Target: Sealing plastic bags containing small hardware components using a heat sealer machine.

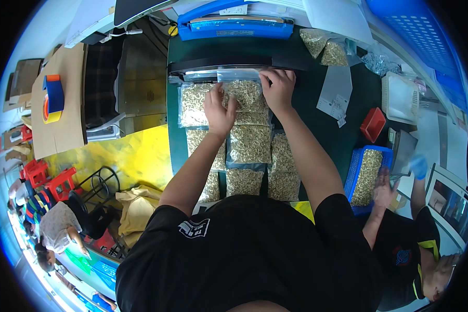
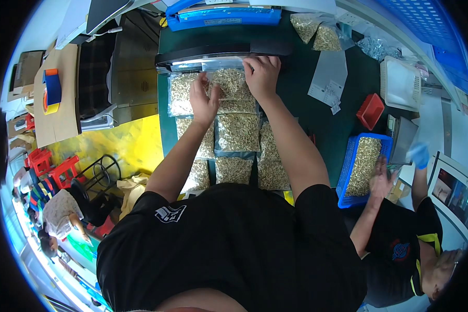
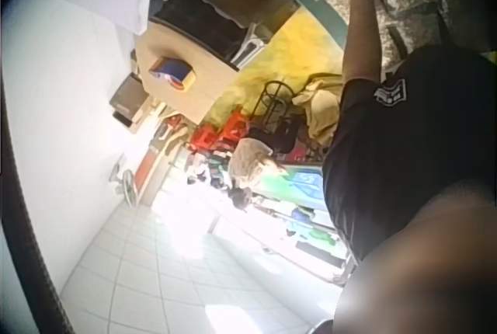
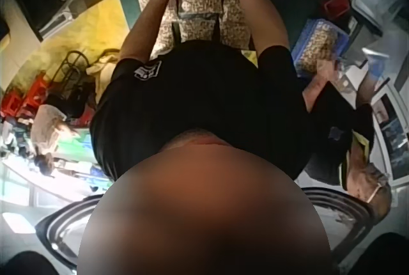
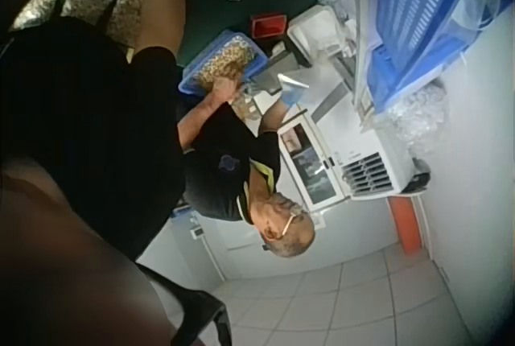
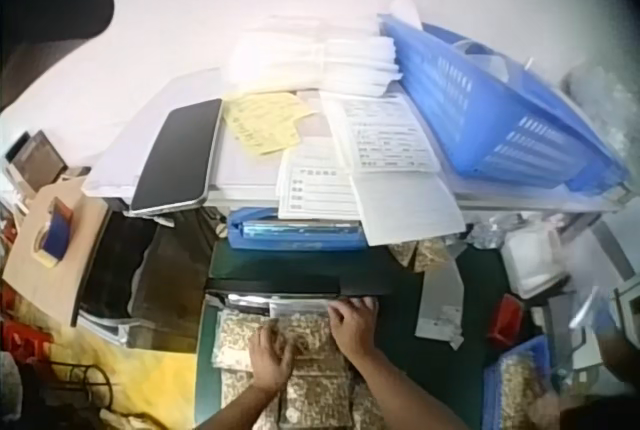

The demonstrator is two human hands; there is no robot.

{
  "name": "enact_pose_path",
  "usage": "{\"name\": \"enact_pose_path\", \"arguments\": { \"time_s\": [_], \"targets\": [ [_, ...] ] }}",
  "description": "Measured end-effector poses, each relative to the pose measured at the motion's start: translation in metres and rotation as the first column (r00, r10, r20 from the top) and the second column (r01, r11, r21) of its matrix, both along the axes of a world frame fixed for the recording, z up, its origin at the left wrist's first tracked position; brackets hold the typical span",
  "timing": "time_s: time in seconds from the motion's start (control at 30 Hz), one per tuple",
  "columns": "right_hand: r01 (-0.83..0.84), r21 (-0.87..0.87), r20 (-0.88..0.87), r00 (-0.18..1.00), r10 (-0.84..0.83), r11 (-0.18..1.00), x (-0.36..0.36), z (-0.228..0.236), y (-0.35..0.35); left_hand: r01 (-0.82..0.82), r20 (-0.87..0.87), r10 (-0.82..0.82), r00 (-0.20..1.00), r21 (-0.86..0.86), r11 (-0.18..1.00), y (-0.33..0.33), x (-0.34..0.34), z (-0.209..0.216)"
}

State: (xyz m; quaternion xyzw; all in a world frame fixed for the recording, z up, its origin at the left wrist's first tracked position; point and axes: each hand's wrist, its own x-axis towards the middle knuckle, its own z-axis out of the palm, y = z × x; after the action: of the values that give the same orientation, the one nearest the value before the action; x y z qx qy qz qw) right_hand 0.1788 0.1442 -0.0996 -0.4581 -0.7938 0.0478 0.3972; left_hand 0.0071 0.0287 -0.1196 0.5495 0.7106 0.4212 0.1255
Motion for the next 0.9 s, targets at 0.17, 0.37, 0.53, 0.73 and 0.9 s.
{"name": "enact_pose_path", "arguments": {
  "time_s": [0.17,0.37,0.53,0.73,0.9],
  "targets": [
    [-0.221,-0.011,-0.047,0.974,0.221,0.975,0.01,0.009,-0.015,-0.131,0.3,0.148,0.942,-0.077,0.988,0.012,-0.013,0.002],
    [-0.293,-0.616,-0.515,0.852,-0.092,0.731,0.019,-0.018,-0.039,0.073,0.774,-0.002,0.633,-0.057,0.996,0.036,-0.027,-0.004],
    [-0.5,-0.675,-0.731,0.558,-0.394,0.543,0.025,-0.025,-0.035,0.139,0.796,0.016,0.605,-0.126,0.982,0.031,-0.031,-0.015],
    [-0.403,-0.772,-0.573,0.775,-0.265,0.491,0.03,-0.039,-0.06,-0.017,0.576,-0.004,0.817,0.031,0.999,0.011,-0.017,0.0],
    [-0.169,-0.782,-0.317,0.937,-0.149,0.6,0.015,-0.038,-0.073,0.048,-0.1,-0.086,0.991,-0.332,0.942,-0.01,-0.018,0.009]
  ]
}}
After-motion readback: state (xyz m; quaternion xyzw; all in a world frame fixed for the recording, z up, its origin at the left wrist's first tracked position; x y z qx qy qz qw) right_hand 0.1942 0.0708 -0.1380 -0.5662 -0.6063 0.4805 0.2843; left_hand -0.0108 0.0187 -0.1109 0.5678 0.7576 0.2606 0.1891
